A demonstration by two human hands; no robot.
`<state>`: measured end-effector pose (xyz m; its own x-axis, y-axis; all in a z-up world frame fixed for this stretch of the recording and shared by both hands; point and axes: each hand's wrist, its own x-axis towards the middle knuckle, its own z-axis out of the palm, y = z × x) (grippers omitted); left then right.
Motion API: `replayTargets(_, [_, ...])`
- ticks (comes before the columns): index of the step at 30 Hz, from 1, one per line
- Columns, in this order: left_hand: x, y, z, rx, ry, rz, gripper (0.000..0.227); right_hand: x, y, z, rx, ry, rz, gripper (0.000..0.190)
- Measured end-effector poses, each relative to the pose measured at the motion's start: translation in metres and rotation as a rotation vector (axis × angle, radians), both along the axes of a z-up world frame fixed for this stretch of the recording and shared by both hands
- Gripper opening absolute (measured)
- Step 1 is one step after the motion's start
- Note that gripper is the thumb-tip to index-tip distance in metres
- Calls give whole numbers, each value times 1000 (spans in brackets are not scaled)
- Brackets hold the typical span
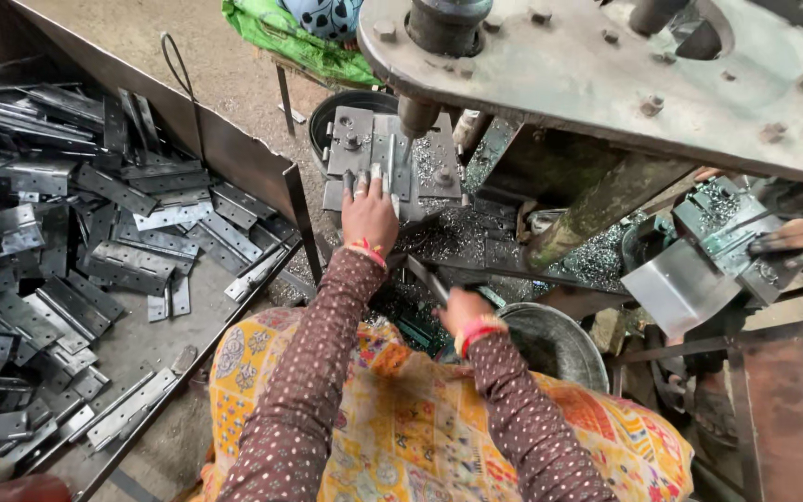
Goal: The person operates a metalworking machine, repeatedly picking up metal pieces from a bin and placing them into the machine's fixture. They use a tool to manipulate the pieces and activate the machine, then remove the processed items and return them to the bin.
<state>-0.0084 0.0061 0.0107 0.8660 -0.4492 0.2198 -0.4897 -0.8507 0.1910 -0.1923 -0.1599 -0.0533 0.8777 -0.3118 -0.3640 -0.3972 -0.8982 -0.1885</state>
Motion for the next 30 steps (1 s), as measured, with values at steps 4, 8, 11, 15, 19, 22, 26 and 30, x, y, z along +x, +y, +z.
replayTargets(4, [27, -19, -1, -44, 62, 22, 31, 22, -4, 34, 4, 139, 12, 45])
replayTargets(8, [26, -20, -2, -71, -15, 3, 32, -20, 4, -21, -9, -63, 12, 44])
replayTargets(11, [20, -18, -2, -111, -47, 5, 32, -33, 6, -59, -52, -239, -19, 44])
replayTargets(15, [9, -7, -1, -58, -27, -29, 31, -16, 0, -43, 17, -96, -32, 45])
replayTargets(19, [30, -10, 5, -62, 8, -16, 31, 21, -12, 17, -40, 37, 67, 46])
replayTargets(22, [49, -12, 8, -44, 22, -2, 30, 20, -9, 20, 6, 78, 22, 45])
replayTargets(26, [54, -14, 4, -65, -17, -16, 28, -34, 13, -46, 85, 1, -125, 43])
replayTargets(30, [58, -13, 1, -52, 4, -43, 29, -32, 5, -70, 28, -230, 20, 43])
